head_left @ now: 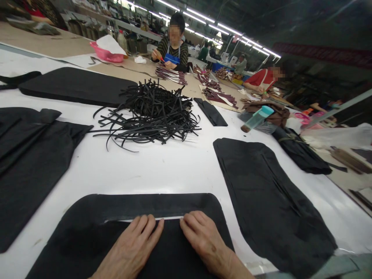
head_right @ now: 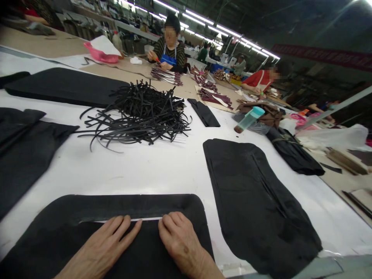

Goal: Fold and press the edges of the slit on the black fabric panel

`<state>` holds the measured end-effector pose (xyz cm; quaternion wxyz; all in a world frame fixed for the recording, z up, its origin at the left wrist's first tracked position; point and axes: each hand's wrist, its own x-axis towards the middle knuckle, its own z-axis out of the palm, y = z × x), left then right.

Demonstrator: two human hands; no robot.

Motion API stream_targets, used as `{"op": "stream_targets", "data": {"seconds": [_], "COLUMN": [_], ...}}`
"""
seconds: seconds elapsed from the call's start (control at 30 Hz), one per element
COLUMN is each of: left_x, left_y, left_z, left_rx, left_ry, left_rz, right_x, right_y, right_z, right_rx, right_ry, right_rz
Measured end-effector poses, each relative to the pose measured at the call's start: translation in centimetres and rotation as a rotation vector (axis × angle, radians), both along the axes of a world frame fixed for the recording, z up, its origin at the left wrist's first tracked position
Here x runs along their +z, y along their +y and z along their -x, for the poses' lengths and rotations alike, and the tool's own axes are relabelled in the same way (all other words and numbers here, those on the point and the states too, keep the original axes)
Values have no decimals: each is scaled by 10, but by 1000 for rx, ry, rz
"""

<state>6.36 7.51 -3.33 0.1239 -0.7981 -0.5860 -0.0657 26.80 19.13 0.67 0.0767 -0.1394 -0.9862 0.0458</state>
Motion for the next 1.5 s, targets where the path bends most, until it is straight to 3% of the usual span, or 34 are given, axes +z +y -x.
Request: {"op": "stream_targets", "data": {"seconds": [0.27, 0.4, 0.57, 0.7, 0.93, 1.07, 1.17, 1.33, 1.5], "left_x": [4, -1, -7, -9, -1, -5, -6, 1, 12], "left_y": [-3, -3, 0, 1, -4, -2, 0, -1, -1], "left_z": [3, 4, 8, 12, 11, 10, 8, 8, 18], "left_rx": [14, 10, -33, -125, -83, -70, -68, -75, -113], "left_ry": [21, 0, 45, 89, 46, -23, -58, -69, -39], "left_rz": [16, -1, -6, -34, 40, 52, 64, 15, -58], "right_x": [0, -1, -5, -6, -10, -11, -10, -25, -45], "right_y": [9, 9, 2, -2, 3, 4, -6, -33, -38], "right_z": [-34, -46, -50, -45, -48, -52, -33, 32, 52], "right_rx": [-74, -117, -283, -263, -179, -273, -342, -229, -148], "right_ry": [-61, -5, 108, -23, 40, 79, 121, 290, 276], "right_rz": [-110, -74, -12, -67, -231, -368, -390, -232, -346]}}
